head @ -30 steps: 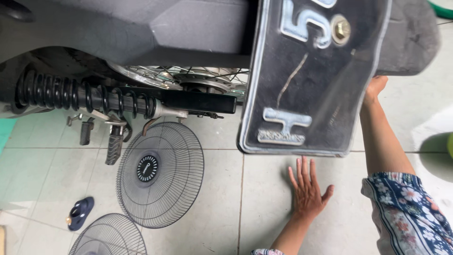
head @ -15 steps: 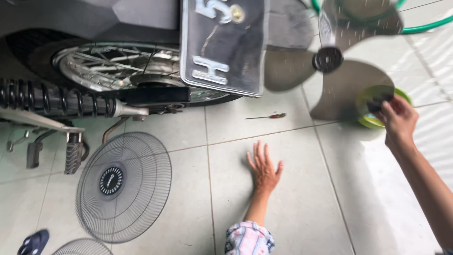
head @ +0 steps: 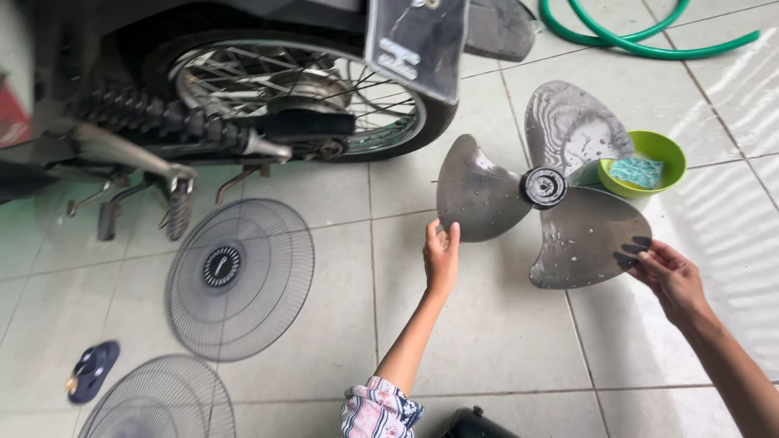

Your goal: The person assembles a disassembled pedestal fan on a tiled floor. They place the front and rear wire cages, attach the fan blades to the motor shaft, and secure the front cage with a plastic nut.

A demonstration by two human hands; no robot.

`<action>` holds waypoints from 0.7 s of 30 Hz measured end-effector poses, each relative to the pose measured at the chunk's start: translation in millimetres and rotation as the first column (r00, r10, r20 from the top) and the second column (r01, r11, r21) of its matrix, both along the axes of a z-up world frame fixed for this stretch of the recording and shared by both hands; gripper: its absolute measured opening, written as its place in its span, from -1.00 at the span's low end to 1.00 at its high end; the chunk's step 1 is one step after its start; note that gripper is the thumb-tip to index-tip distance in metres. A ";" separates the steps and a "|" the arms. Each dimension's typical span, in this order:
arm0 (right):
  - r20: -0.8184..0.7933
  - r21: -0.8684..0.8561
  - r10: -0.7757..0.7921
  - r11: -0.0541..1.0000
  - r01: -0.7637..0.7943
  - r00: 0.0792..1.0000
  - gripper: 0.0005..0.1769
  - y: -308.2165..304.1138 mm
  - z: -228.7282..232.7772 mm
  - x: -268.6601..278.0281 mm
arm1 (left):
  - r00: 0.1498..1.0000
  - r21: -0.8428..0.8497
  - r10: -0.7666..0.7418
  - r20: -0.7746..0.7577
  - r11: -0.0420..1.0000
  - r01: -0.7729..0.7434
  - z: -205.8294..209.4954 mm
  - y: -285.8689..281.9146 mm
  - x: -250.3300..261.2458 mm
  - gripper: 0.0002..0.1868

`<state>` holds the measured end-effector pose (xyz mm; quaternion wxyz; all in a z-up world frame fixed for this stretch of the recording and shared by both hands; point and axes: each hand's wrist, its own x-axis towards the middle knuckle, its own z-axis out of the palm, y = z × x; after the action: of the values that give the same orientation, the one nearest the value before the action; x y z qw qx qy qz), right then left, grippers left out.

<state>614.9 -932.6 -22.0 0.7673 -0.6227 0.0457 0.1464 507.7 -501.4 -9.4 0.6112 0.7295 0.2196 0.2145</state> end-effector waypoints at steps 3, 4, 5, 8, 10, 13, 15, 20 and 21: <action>-0.015 0.036 0.095 0.995 -0.095 0.995 -0.62 16.6 -2.0 -19.8 | 0.988 -0.016 0.111 0.103 0.994 -0.110 -0.5 10.1 -20.3 -0.59; -0.010 0.055 0.138 0.989 -0.137 0.990 -0.61 26.0 -5.3 -27.4 | 0.986 -0.032 0.139 0.090 0.990 -0.137 -1.4 15.7 -29.2 -0.58; -0.008 0.072 0.179 0.981 -0.178 0.984 -0.59 30.0 -7.0 -35.1 | 0.983 -0.050 0.166 0.072 0.985 -0.163 -2.5 20.4 -39.7 -0.57; -0.137 0.015 0.207 0.978 -0.206 0.969 -0.55 53.2 -16.1 -47.9 | 0.964 -0.071 0.177 0.198 0.983 -0.166 -3.5 33.6 -76.6 -0.58; -0.154 -0.013 0.230 0.972 -0.235 0.961 -0.52 69.3 -22.8 -51.8 | 0.950 -0.070 0.208 0.232 0.978 -0.197 -2.7 43.7 -99.0 -0.62; -0.130 -0.006 0.287 0.957 -0.291 0.949 -0.53 95.1 -27.7 -59.0 | 0.934 -0.082 0.202 0.293 0.979 -0.186 7.3 59.3 -127.6 -0.66; -0.073 -0.055 0.341 0.937 -0.345 0.937 -0.51 112.6 -22.5 -61.4 | 0.931 -0.113 0.225 0.287 0.973 -0.200 19.6 67.8 -141.4 -0.66; 0.215 -0.413 0.454 0.845 -0.340 0.865 -0.13 163.5 -1.2 -84.7 | 0.905 -0.144 0.311 0.292 0.949 -0.280 48.8 77.0 -168.4 -0.64; 0.279 -0.482 0.451 0.830 -0.283 0.848 -0.06 171.4 3.8 -88.6 | 0.901 -0.171 0.326 0.287 0.943 -0.287 54.1 78.8 -171.0 -0.64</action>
<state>526.2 -761.2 -18.2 0.5640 -0.7867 -0.1965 0.1565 336.8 -422.6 44.7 0.6410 0.6031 0.2455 0.4063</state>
